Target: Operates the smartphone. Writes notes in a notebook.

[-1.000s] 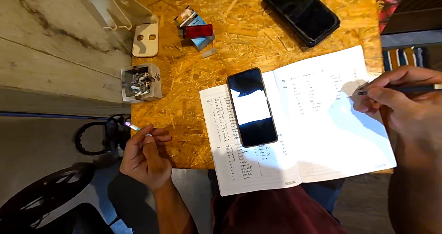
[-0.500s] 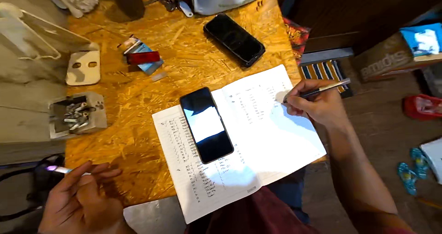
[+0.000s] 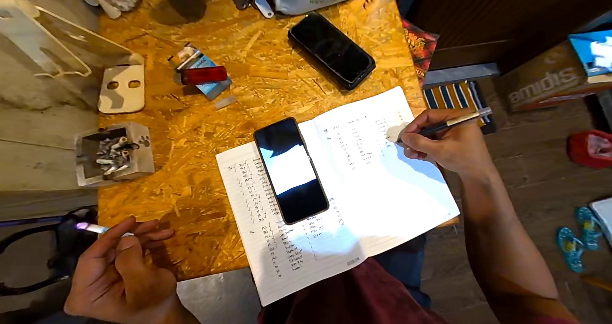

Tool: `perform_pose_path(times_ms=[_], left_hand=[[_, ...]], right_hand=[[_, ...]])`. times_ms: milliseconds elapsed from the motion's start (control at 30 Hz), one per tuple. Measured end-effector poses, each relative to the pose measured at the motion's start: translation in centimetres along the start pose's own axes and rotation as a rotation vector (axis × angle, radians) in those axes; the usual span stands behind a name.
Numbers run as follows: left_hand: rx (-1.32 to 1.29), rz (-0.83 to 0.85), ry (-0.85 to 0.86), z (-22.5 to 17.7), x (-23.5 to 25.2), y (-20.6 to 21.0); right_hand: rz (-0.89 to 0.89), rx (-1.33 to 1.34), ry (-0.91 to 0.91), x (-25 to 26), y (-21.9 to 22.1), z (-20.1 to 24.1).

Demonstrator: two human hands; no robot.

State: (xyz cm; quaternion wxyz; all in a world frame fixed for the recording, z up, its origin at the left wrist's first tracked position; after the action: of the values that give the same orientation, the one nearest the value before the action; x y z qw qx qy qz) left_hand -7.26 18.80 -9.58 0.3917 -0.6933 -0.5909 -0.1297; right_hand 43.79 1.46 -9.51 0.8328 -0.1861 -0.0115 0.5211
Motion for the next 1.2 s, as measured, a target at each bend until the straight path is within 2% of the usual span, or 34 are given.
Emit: perform_pose_path(times_ms=[267,500,700,1200], left_hand=[[-0.014,-0.006,-0.003,0.4,-0.2,-0.1],[-0.033,-0.015,-0.006,0.8,-0.4,-0.3],[-0.023,0.003,-0.004,1.0,-0.5,-0.3],[-0.029,0.009,-0.005,0.9,-0.5,-0.3]], right_hand=[[0.009,0.010,-0.027,-0.1,-0.2,0.1],[-0.072,0.070,-0.008,-0.5,-3.2,-0.7],[-0.048,0.052,0.046,-0.1,-3.0,-1.0],[-0.075,0.033,0.052,-0.2,-3.0,-1.1]])
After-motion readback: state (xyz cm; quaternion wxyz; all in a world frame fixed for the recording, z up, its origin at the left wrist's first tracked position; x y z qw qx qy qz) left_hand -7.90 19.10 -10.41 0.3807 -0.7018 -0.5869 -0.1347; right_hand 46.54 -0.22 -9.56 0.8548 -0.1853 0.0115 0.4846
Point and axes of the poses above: each hand's wrist, its own x-axis towards the middle knuckle, its own y-axis out of the palm, z = x × y, the point moved 9 cm from there along x, towards the middle knuckle, and after that the axes turned 15 degrees about y, right-handed, at the moved point
